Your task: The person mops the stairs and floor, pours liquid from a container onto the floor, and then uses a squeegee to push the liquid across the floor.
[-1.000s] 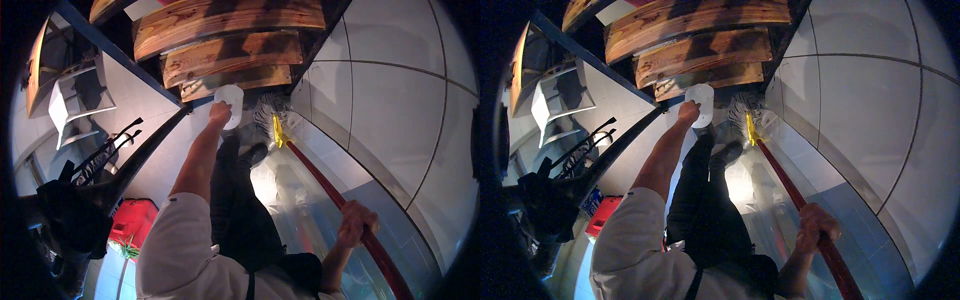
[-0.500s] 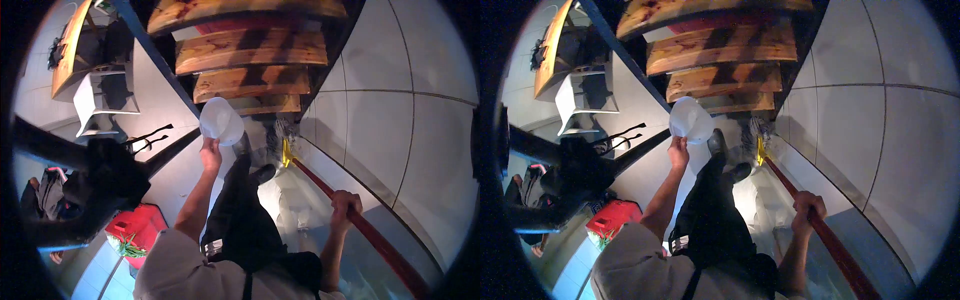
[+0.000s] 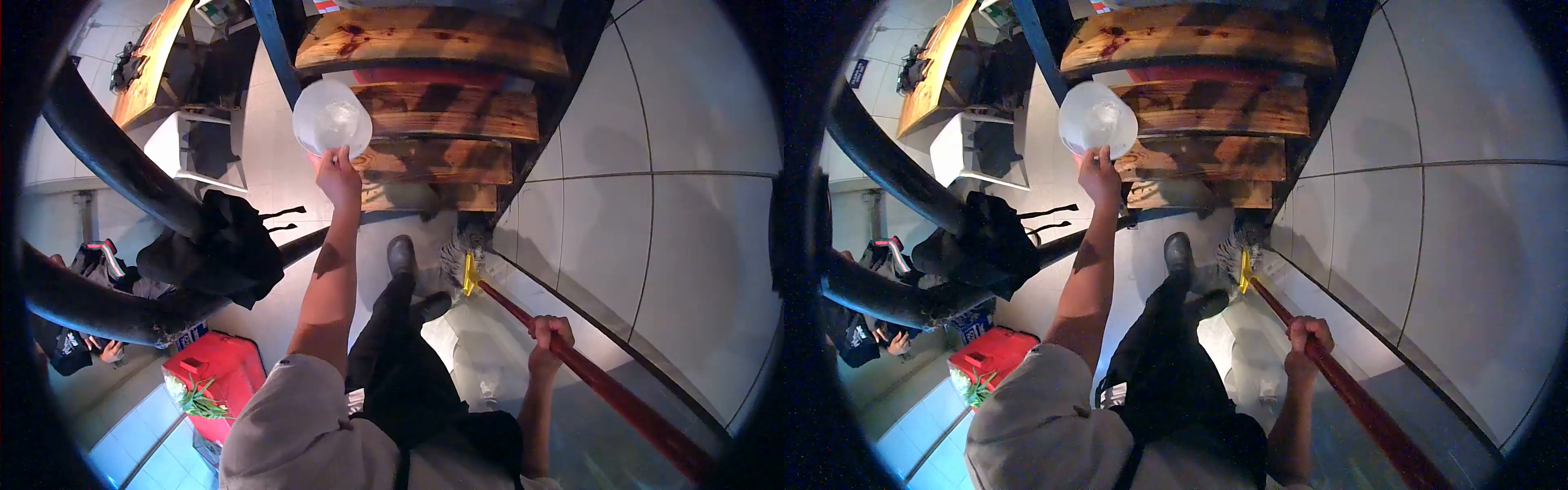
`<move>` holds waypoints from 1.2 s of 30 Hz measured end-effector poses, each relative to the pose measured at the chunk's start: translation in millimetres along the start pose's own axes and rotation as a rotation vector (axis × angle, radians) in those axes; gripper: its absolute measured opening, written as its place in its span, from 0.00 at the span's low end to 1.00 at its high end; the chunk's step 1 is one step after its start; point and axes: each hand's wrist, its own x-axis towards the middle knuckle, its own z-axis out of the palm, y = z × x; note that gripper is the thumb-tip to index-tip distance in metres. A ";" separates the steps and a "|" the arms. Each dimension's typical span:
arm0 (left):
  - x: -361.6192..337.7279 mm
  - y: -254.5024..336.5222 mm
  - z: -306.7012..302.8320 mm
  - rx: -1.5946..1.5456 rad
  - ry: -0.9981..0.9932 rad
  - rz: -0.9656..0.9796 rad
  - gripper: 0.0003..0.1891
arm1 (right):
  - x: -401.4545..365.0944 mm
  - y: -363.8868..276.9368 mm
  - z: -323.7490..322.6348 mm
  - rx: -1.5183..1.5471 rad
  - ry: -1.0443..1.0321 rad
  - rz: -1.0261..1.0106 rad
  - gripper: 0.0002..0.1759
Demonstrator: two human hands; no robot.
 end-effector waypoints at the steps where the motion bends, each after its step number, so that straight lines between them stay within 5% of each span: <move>1: 3.7 -5.0 7.2 -0.022 0.008 0.043 0.07 | -1.6 -0.1 -0.7 -0.013 -0.002 0.005 0.12; 4: 20.6 -19.1 21.5 0.022 0.083 0.135 0.11 | -4.5 5.1 -4.4 0.020 -0.032 -0.018 0.13; 13: 11.9 -28.0 -5.1 0.098 -0.110 0.111 0.09 | -5.9 16.9 -5.3 0.047 -0.014 0.012 0.12; 14: 3.4 -24.5 -17.3 0.170 -0.237 0.032 0.08 | -4.5 20.1 -4.9 0.067 -0.027 -0.001 0.12; 19: -66.6 -36.3 -67.4 -0.187 -0.137 -0.003 0.05 | -1.4 35.8 -12.2 0.076 -0.101 -0.099 0.09; 21: -98.4 -49.8 -90.4 0.016 -0.230 -0.211 0.07 | 0.5 40.5 -13.4 0.081 -0.109 -0.085 0.06; 25: -176.8 -131.3 -105.6 0.213 -0.285 -0.069 0.13 | -0.9 59.8 -24.8 0.041 -0.129 -0.230 0.04; 29: -255.6 -258.1 -86.4 0.252 -0.426 -0.297 0.13 | -10.0 87.6 -27.9 -0.027 0.104 -0.354 0.12; 32: -292.8 -335.3 -62.9 0.353 -0.506 -0.600 0.12 | -10.3 88.5 -38.8 0.248 0.089 -0.289 0.13; 34: -317.1 -398.8 -42.0 0.313 -0.458 -0.583 0.12 | -4.1 84.8 -37.1 0.170 -0.053 -0.369 0.11; 36: -340.0 -441.4 -25.5 0.364 -0.357 -0.535 0.11 | -11.3 86.9 -40.6 0.277 0.109 -0.350 0.07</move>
